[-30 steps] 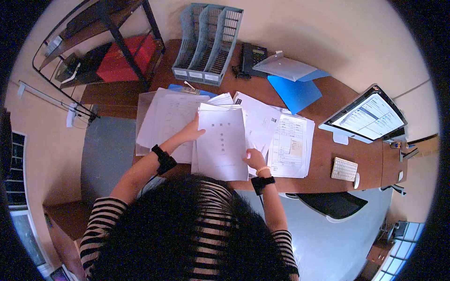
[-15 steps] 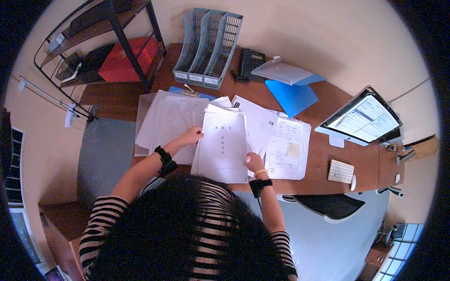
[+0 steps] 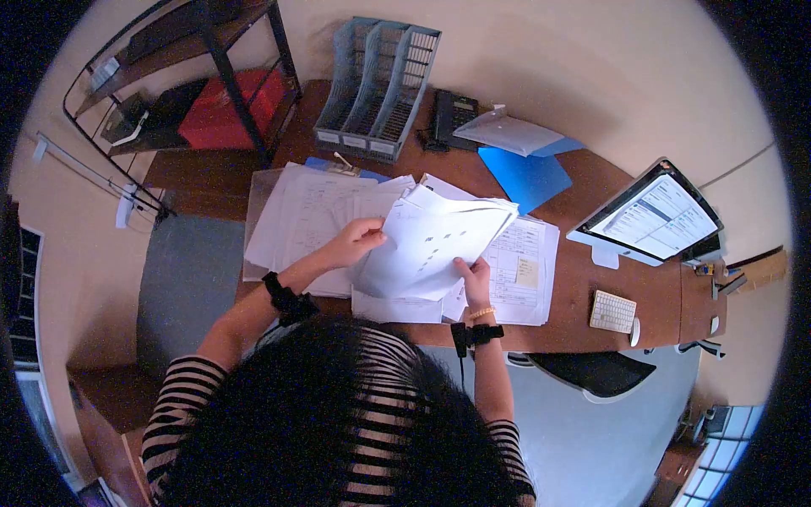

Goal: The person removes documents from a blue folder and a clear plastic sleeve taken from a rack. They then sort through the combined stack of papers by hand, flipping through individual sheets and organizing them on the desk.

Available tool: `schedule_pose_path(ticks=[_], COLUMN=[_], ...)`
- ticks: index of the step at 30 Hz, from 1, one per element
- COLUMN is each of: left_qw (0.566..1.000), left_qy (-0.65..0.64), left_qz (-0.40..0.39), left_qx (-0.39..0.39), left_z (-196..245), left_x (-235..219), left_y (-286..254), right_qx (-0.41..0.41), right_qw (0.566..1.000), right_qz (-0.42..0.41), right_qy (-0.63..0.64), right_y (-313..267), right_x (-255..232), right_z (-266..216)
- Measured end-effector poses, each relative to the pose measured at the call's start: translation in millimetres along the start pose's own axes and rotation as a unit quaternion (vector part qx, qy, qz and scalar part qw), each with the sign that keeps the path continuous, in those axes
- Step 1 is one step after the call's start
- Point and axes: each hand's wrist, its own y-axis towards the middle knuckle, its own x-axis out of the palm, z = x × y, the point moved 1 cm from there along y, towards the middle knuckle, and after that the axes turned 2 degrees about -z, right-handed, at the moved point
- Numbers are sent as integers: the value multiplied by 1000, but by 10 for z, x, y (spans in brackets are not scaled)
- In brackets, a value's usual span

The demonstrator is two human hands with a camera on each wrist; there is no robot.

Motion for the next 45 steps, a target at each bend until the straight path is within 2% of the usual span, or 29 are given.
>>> schedule_pose_path(ticks=[1,2,3,4,6,10,13,17,18,19,20,21,22,23,27,29,30,32,33,35,36,38,39,41,42,44,45], left_qw=[999,996,996,997,996,1000,1000,997,997,997,992,992,986,975,959,957,957,947,947,945,945,925,924,909,908,888,887], left_qy=[-44,-89,-89,-64,-38,-2,27,79,78,63,48,47,-8,-63,-99,-118,-116,-56,-55,-50,-49,62,63,151,151,215,215], left_qz=[9,17,18,32,45,22,10,-7,-7,52,112,112,162,212,256,203,204,189,190,189,189,224,224,240,240,293,292], left_qx=[0,-1,-1,-31,-62,-20,6,19,19,-1,-20,-22,-25,-29,-68,-169,-168,-254,-253,-262,-263,-301,-303,-306,-309,-283,-286], left_z=[56,113,191,264,246,61,-16,-130,-120,-106,-100,-108,-129,-155,-403,-524,-751,-1286,-1264,-1234,-1314,-1599,-1647,-1733,-1859,-2110,-2063], left_x=[0,2,1,-7,-25,-18,12,23,35,41,45,42,13,-18,-158,-234,-276,-320,-309,-254,-280,-357,-370,-377,-372,-373,-369], left_y=[-15,-31,-53,-83,-123,-150,-156,-147,-133,-111,-92,-62,-20,23,125,110,92,51,30,-28,-38,-58,-48,-62,-66,-63,-60], right_qx=[1,-53,-107,-106,-137,-105,-110,-61,-81,-101,-100,-97,-94,-57,-55,25,24,8,5,74,74,59,61,30,33,34,37], right_qw=[1000,998,991,991,987,990,991,995,995,986,986,987,988,989,992,989,989,984,984,966,966,946,947,947,947,933,933], right_qz=[-2,28,59,59,65,55,-70,-73,-34,5,5,22,40,31,-2,-27,-28,-60,-60,-71,-71,-50,-51,-9,-11,-14,-15], right_qy=[-1,27,55,55,-57,-81,-31,30,-50,-131,-131,-124,-117,-131,-114,-141,-140,-166,-165,-238,-238,-314,-313,-319,-319,-358,-358], right_y=[-15,-39,-67,-81,-113,-167,-127,-115,-102,-93,-69,-41,-14,10,246,295,320,353,365,374,406,497,521,543,558,594,585], right_x=[41,84,122,127,138,262,291,284,268,258,250,269,284,290,201,185,188,218,236,241,215,147,153,154,145,103,101], right_z=[-66,-138,-207,-219,-244,-235,-110,-80,-82,-86,-89,-151,-218,-278,-37,134,251,464,491,563,624,779,778,772,796,862,863])
